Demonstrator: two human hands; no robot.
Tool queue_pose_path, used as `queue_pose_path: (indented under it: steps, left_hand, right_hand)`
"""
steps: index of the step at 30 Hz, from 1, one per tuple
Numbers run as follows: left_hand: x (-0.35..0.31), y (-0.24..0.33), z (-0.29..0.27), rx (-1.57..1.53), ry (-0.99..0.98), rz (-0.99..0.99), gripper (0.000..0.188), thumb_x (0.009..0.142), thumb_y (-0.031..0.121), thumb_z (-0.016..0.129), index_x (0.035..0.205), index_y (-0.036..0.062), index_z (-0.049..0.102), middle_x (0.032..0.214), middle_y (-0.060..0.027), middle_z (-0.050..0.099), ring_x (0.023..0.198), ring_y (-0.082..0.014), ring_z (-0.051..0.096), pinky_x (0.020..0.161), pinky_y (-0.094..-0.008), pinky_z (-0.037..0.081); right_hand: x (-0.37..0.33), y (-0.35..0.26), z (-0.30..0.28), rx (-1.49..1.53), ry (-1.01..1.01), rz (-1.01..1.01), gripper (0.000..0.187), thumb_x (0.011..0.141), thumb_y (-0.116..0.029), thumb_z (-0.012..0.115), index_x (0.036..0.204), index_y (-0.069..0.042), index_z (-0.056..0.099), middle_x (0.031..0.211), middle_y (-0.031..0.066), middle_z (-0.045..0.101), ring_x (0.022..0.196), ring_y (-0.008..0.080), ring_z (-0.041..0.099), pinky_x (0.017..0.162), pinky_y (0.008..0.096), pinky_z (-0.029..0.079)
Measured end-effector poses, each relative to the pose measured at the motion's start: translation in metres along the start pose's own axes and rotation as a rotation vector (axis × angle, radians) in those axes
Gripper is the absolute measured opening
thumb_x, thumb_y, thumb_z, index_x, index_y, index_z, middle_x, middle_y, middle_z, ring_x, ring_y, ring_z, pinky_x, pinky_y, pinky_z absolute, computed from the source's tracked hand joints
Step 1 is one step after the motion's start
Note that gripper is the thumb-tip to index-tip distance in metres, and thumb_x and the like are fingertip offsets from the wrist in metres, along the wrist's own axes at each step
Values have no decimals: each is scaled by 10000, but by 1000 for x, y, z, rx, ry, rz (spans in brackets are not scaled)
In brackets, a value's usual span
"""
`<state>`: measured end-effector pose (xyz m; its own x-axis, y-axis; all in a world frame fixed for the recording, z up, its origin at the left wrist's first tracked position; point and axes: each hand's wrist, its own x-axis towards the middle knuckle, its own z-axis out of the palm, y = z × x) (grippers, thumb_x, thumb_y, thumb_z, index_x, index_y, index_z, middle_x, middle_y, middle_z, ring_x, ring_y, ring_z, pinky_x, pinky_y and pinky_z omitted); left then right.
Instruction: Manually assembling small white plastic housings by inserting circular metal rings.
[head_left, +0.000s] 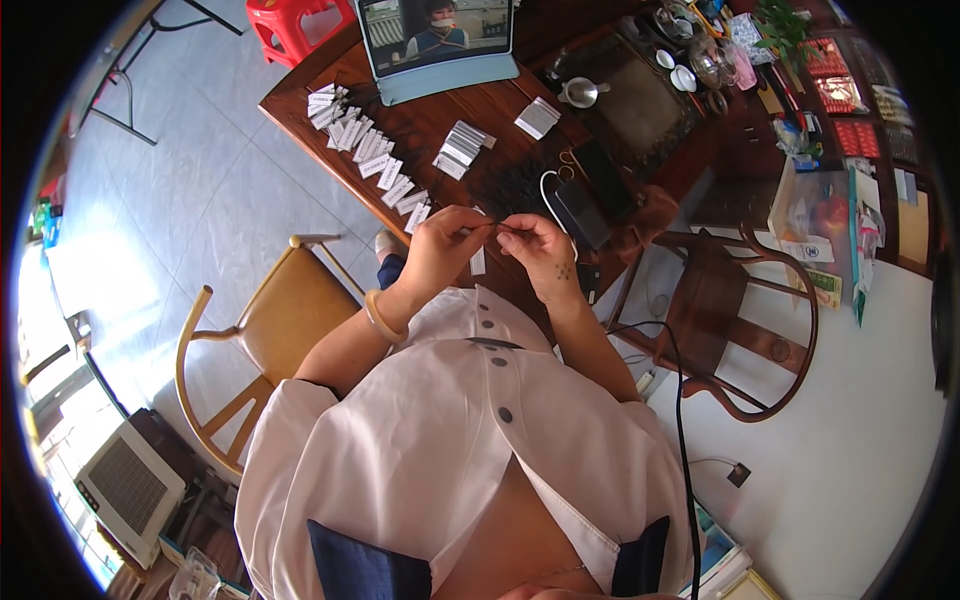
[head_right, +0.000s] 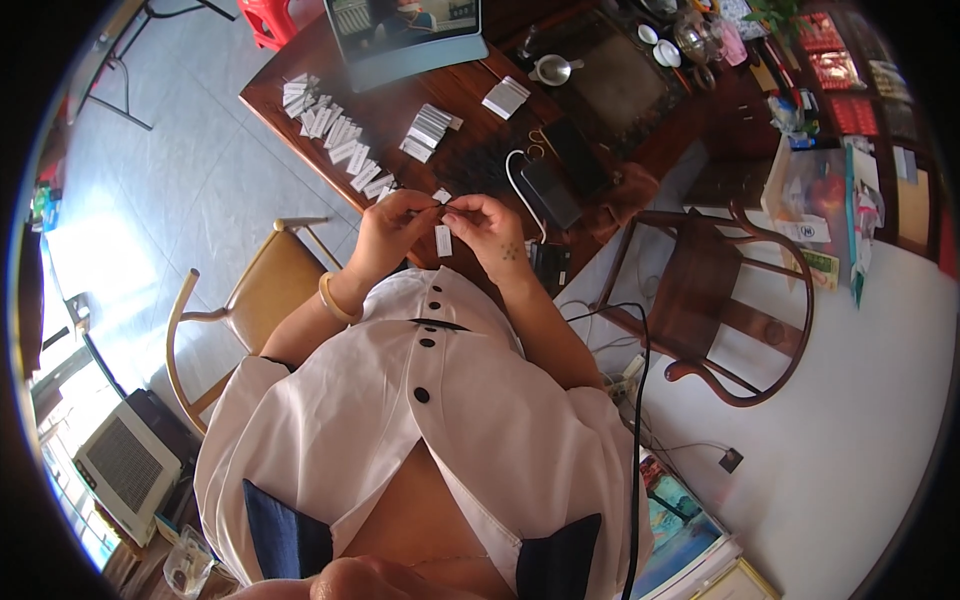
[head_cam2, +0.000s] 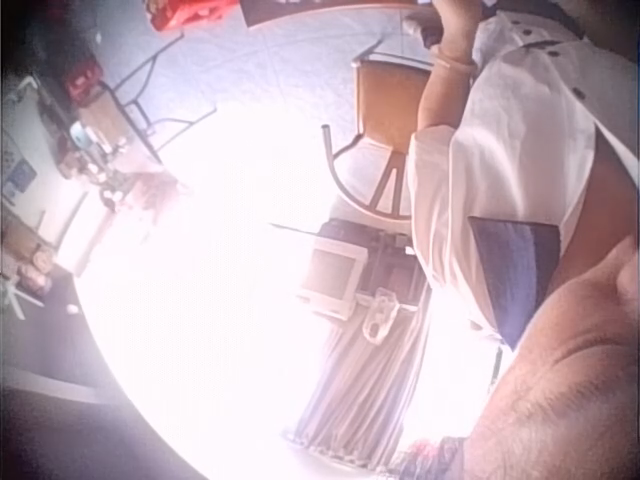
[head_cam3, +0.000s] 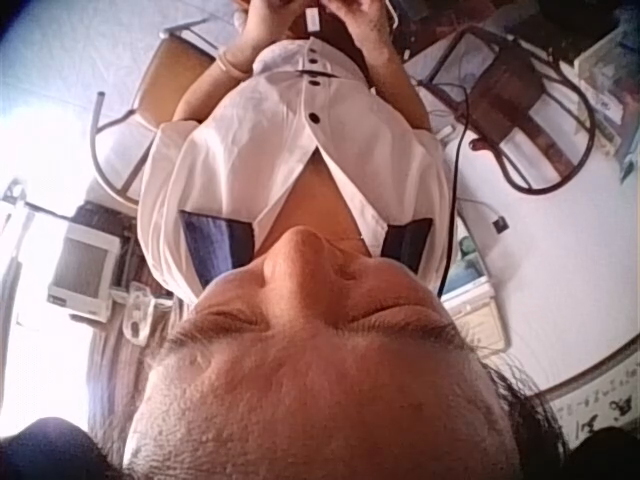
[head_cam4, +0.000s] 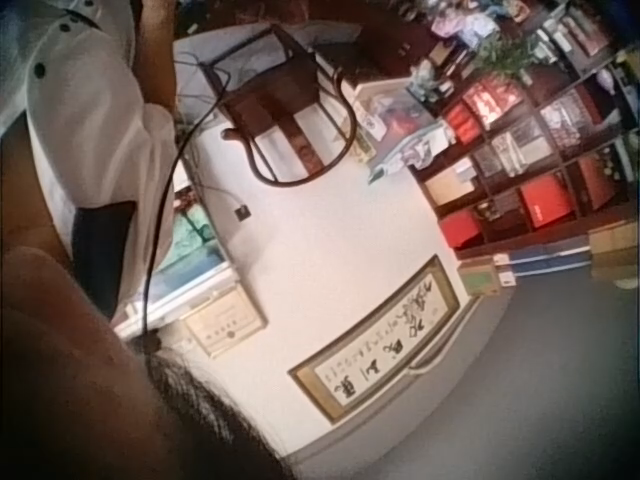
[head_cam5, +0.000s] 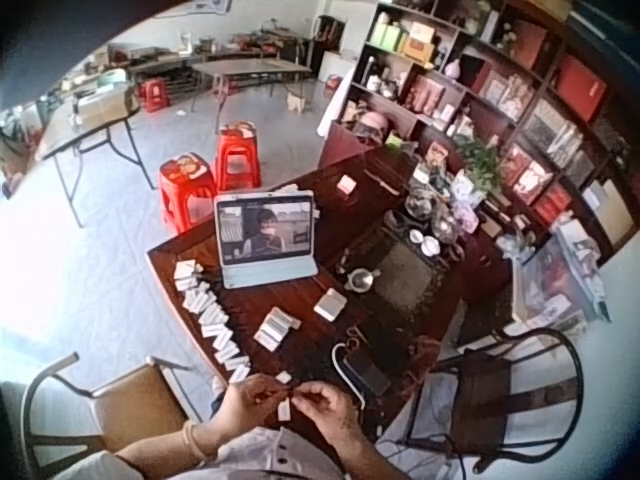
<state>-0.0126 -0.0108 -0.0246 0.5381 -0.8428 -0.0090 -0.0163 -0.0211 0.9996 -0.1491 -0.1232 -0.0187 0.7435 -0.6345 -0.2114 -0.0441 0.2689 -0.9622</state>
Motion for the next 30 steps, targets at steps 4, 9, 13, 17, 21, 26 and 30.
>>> queue_pose_path:
  steps: [4,9,13,17,21,26,30]
  left_hand:
    - [0,5,2,50,31,38,107,821,22,674,920,-21,671,920,-82,648,803,-147,648,678,-245,527]
    - [-3,-4,2,33,-7,55,120,818,20,677,930,-20,669,910,-82,648,777,-152,649,642,-243,527]
    - [-5,-7,0,-2,-52,-9,117,832,29,672,938,-19,666,909,-80,644,752,-137,644,629,-241,524]
    - [-6,-6,-4,-195,-159,-298,124,874,93,653,943,-9,665,856,-62,654,721,-114,637,619,-230,514]
    - [-10,-13,-9,-106,-255,-426,122,892,67,634,979,-19,628,856,-59,674,781,-113,648,690,-241,529]
    - [-15,-17,-22,157,-304,-195,130,858,75,652,968,5,650,825,-75,675,753,-147,658,679,-278,525]
    - [-24,-20,-25,210,-296,-240,142,838,99,664,964,33,671,841,-98,678,745,-186,672,687,-299,521]
  right_hand:
    - [1,-2,2,35,45,38,128,859,-25,671,983,-5,645,868,19,650,779,58,601,686,179,495]
    - [1,2,2,36,70,73,103,867,-37,665,967,-12,654,825,-1,634,763,55,597,681,182,493]
    - [4,8,7,-115,-18,-246,88,874,-23,650,961,-10,652,853,5,629,757,60,586,680,188,487]
    - [4,10,-1,-235,-45,-286,89,870,-2,644,959,-8,642,863,10,625,762,71,583,685,203,488]
    - [0,16,-6,-49,-87,26,79,874,-32,641,951,-13,630,842,10,624,762,79,582,688,220,490]
    - [-4,34,-16,170,-166,211,95,898,-75,615,967,-11,612,854,34,605,751,100,574,693,230,483]
    - [-1,53,-14,77,-214,325,97,889,-67,619,969,-12,612,852,27,608,745,102,584,694,230,494]
